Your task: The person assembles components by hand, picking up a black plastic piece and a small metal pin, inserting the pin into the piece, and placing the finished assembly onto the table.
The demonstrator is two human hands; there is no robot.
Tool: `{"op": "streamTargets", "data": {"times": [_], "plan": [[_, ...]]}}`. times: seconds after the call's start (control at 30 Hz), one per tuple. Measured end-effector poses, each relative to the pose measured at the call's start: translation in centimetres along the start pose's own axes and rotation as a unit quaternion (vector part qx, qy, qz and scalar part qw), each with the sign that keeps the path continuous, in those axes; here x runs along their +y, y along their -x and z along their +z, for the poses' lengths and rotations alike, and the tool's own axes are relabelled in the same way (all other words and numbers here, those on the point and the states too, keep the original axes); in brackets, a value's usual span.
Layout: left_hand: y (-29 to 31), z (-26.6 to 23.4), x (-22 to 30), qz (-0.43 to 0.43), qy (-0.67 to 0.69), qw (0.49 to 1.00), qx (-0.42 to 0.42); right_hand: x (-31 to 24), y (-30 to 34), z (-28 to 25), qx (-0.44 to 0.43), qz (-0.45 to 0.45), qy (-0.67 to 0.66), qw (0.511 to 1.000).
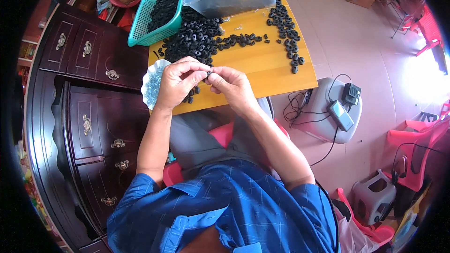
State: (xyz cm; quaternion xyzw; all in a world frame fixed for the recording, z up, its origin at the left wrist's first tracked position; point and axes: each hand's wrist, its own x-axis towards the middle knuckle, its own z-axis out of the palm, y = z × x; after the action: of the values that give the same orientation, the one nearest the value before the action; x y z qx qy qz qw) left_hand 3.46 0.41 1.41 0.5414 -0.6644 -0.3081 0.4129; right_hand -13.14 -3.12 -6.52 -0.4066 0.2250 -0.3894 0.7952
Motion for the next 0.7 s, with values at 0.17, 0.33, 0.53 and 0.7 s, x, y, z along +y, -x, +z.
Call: {"op": "streamTargets", "data": {"times": [0.17,0.33,0.53,0.7], "plan": [[-0.6,0.7,-0.2,-0.018,0.081,0.996,0.018,-0.1,-0.3,-0.5,-0.011,-0.004,-0.096,0.995],[-4.1,2.6,-2.2,-0.075,0.159,0.979,0.1,-0.8,0.1,-0.7,-0.054,-0.01,-0.164,0.985],[-8.3,9.0,-5.6,0.019,-0.109,0.994,0.025,-1.4,0.8,-0.6,-0.116,-0.004,-0.169,0.979],[-10.6,12.4,-6.4,0.063,-0.242,0.968,-0.026,-1.8,0.4,-0.8,-0.117,-0.025,-0.143,0.983]]}}
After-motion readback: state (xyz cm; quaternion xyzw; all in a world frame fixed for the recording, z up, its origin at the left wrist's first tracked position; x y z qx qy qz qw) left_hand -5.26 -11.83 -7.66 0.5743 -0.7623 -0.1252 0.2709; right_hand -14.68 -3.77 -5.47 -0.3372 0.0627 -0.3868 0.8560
